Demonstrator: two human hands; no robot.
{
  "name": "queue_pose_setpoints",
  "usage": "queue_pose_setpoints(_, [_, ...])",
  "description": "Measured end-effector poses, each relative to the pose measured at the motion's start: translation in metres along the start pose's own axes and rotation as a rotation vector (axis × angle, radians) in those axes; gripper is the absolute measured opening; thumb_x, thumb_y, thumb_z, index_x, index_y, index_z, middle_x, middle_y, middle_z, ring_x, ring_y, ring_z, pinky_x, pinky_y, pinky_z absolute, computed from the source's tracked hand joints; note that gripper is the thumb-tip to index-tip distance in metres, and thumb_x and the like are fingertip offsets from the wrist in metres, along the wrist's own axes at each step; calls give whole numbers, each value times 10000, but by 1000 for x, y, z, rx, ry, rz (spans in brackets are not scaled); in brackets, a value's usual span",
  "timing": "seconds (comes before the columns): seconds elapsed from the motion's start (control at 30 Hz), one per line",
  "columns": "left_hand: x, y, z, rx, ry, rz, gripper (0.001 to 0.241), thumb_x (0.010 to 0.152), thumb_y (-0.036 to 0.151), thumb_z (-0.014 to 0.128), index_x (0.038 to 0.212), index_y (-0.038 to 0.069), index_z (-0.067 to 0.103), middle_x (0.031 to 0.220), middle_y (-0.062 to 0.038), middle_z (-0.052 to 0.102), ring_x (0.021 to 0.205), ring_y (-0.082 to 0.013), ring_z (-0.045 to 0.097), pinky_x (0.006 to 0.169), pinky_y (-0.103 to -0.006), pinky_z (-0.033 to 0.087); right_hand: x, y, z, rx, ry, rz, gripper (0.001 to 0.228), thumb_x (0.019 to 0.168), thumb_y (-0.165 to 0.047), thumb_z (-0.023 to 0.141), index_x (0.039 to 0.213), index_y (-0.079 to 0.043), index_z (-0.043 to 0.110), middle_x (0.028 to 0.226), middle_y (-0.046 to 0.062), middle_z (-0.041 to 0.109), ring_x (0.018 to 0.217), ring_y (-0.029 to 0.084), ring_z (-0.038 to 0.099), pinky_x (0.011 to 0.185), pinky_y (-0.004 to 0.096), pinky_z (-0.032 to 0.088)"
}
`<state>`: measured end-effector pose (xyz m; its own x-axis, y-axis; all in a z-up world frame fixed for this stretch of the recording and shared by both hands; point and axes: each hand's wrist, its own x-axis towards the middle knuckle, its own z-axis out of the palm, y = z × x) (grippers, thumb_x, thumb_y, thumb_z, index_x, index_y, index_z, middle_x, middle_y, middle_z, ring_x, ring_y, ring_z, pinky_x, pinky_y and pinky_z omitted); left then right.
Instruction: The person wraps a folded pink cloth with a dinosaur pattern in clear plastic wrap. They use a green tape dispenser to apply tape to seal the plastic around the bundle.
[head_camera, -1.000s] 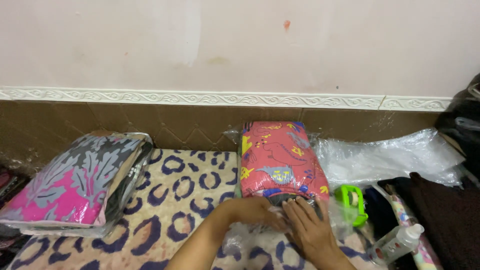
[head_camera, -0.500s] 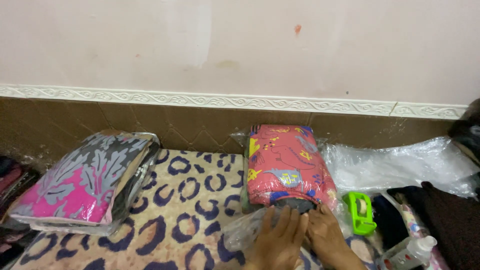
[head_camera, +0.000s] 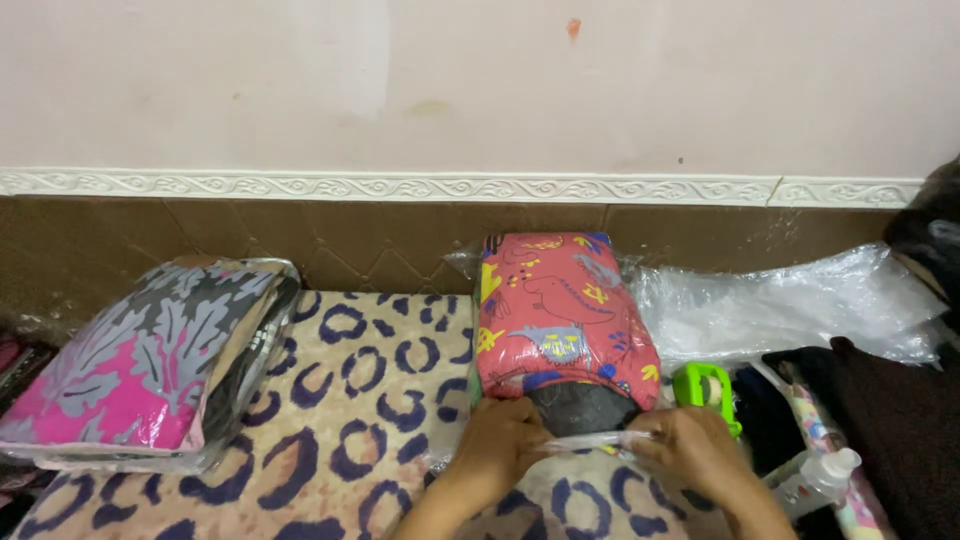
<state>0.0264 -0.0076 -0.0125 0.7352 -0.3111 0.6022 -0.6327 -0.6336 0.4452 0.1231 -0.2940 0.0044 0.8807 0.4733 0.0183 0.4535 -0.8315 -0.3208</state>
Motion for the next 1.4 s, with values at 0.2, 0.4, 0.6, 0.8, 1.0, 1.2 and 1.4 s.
queue_pose_setpoints(0.2, [6,5,13,85,-140,-326,236,973,309,616,842,180,763,932,9,695,834,-253,631,762,-400,358,-23,29,-11,-13,27,485,292,820,-360,792,1100,-290,835,695,-1,773,640,159,715,672,277,538])
queue_pose_setpoints(0.4, [17,15,18,113,-121,-501,430,1010,381,505,744,152,753,867,-38,734,775,-321,665,678,-478,438,-33,-65,5,-168,806,-467,419,776,-267,758,1169,-148,674,1189,51,639,1124,249,591,1044,471,436])
queue_pose_setpoints(0.6, [20,6,28,209,-114,-540,388,979,375,542,720,137,704,783,-76,740,681,-387,646,659,-517,438,16,-39,54,-329,647,-708,564,851,-337,703,1345,-94,584,1287,36,636,1071,213,593,1021,420,394])
queue_pose_setpoints(0.8, [19,6,9,184,-98,-590,469,862,454,734,1253,237,591,844,-29,733,808,-291,696,813,-416,492,25,-39,38,-117,640,-835,190,836,-156,649,999,-72,698,867,25,630,738,212,552,694,343,440])
queue_pose_setpoints(1.0, [5,28,-56,593,32,-783,169,856,309,608,822,269,769,858,14,691,822,-264,636,836,-468,367,27,-38,43,-48,607,-798,217,799,-155,688,1001,-78,701,843,25,631,709,223,565,649,349,436])
queue_pose_setpoints(1.2, [16,56,12,483,237,22,792,628,300,873,1333,65,599,1243,-110,594,1151,-296,563,1004,-522,377,27,-47,44,-13,610,-744,232,692,-149,687,920,-115,661,775,23,600,669,232,537,639,367,418])
queue_pose_setpoints(1.4, [30,13,19,615,322,5,135,814,206,685,944,187,716,874,-38,561,813,-254,539,893,-454,397,29,-56,37,144,635,-684,244,668,-94,672,905,-132,713,768,19,665,637,229,569,616,352,426])
